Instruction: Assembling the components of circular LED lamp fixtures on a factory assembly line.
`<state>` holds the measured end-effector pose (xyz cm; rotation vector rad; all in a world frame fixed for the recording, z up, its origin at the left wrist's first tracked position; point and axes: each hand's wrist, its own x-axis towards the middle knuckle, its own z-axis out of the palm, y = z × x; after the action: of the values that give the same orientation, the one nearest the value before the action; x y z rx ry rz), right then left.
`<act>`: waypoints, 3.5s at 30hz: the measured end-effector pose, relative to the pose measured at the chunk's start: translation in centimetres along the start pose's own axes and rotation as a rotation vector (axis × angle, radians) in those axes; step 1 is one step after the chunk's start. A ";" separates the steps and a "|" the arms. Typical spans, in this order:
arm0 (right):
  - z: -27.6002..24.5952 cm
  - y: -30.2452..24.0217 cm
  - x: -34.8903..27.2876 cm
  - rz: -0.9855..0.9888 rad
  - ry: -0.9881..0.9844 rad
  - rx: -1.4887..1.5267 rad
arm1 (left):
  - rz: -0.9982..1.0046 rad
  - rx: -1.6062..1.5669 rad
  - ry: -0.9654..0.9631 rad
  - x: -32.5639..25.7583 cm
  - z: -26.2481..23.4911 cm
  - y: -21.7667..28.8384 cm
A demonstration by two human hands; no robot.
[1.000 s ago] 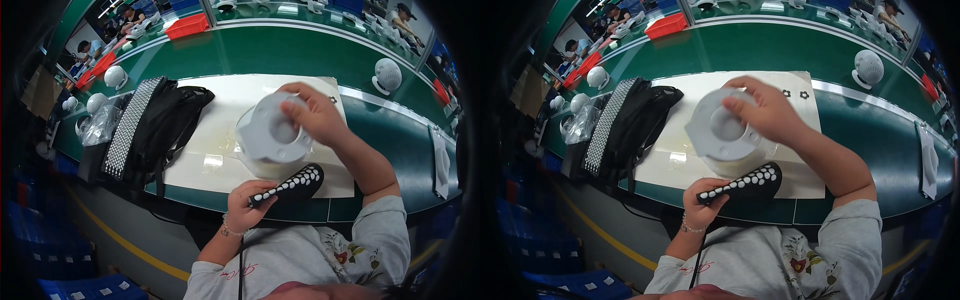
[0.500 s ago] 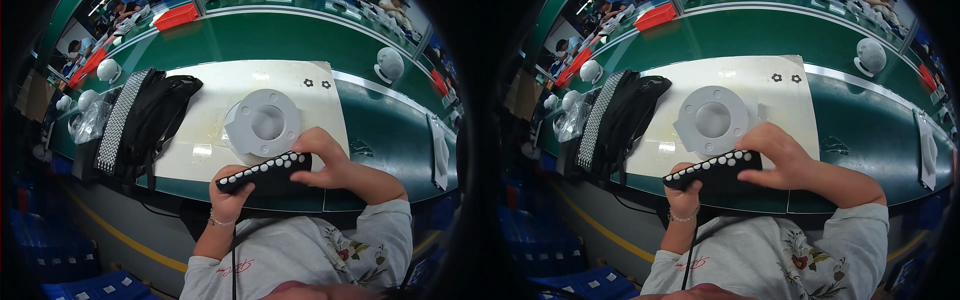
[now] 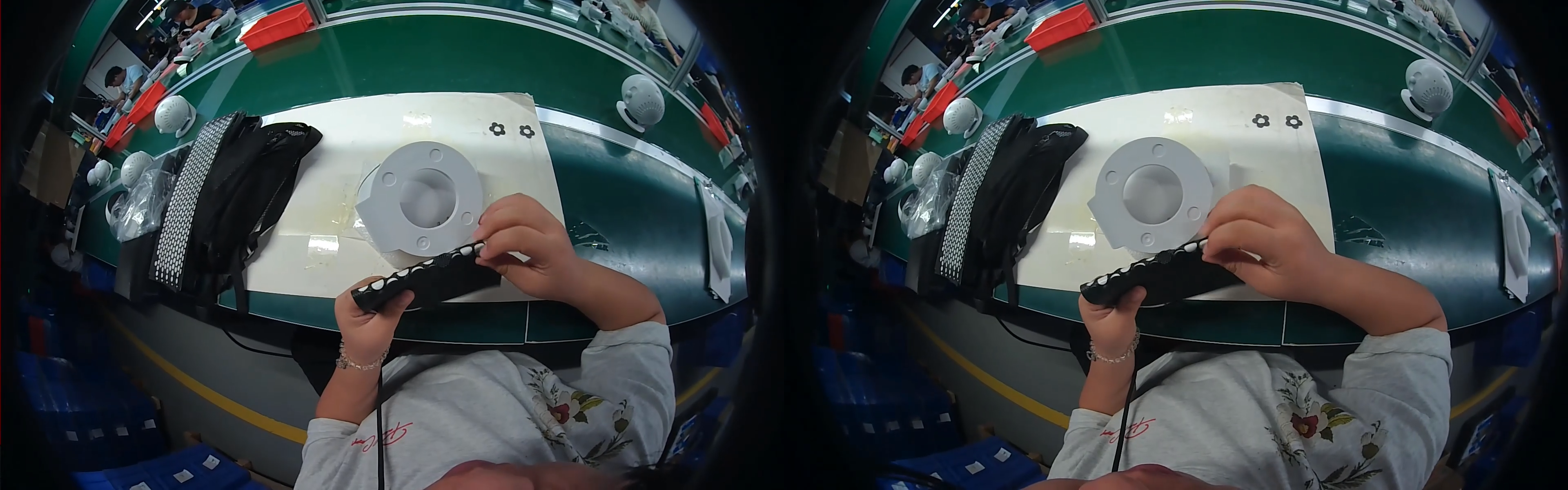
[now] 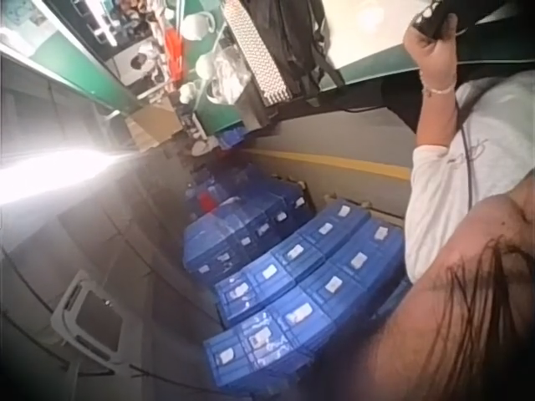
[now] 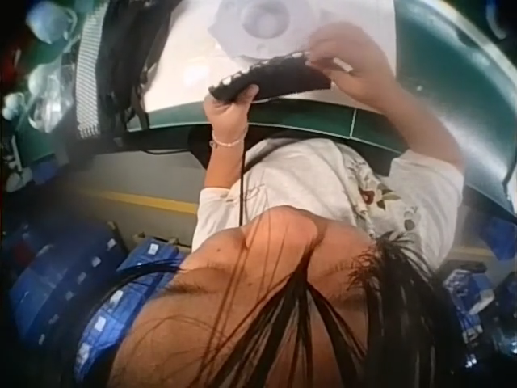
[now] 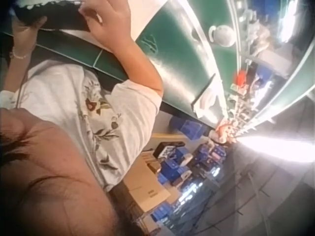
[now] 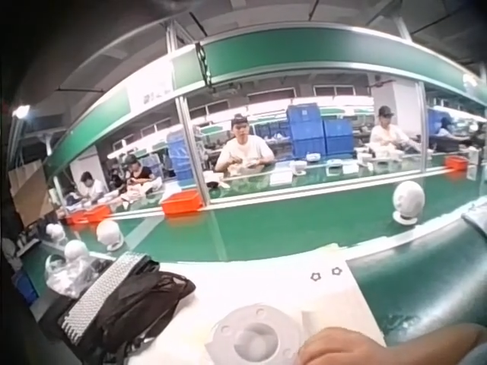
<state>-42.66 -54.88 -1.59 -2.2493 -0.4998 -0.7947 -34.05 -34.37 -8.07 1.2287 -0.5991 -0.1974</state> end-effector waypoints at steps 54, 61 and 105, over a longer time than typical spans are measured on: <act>-1.0 -2.3 7.8 0.114 -0.095 -0.393 | 0.409 0.331 -0.229 0.5 -0.4 0.0; 1.4 -0.3 9.3 0.322 -0.030 0.196 | 0.416 0.338 -0.201 0.4 -0.3 0.0; 1.9 -1.6 4.0 0.259 -0.111 -0.076 | 0.297 0.338 -0.204 0.9 -0.2 0.2</act>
<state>-39.80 -51.95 0.71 -2.3766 -0.2250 -0.5674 -33.27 -34.54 -7.64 1.4344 -1.0141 0.0321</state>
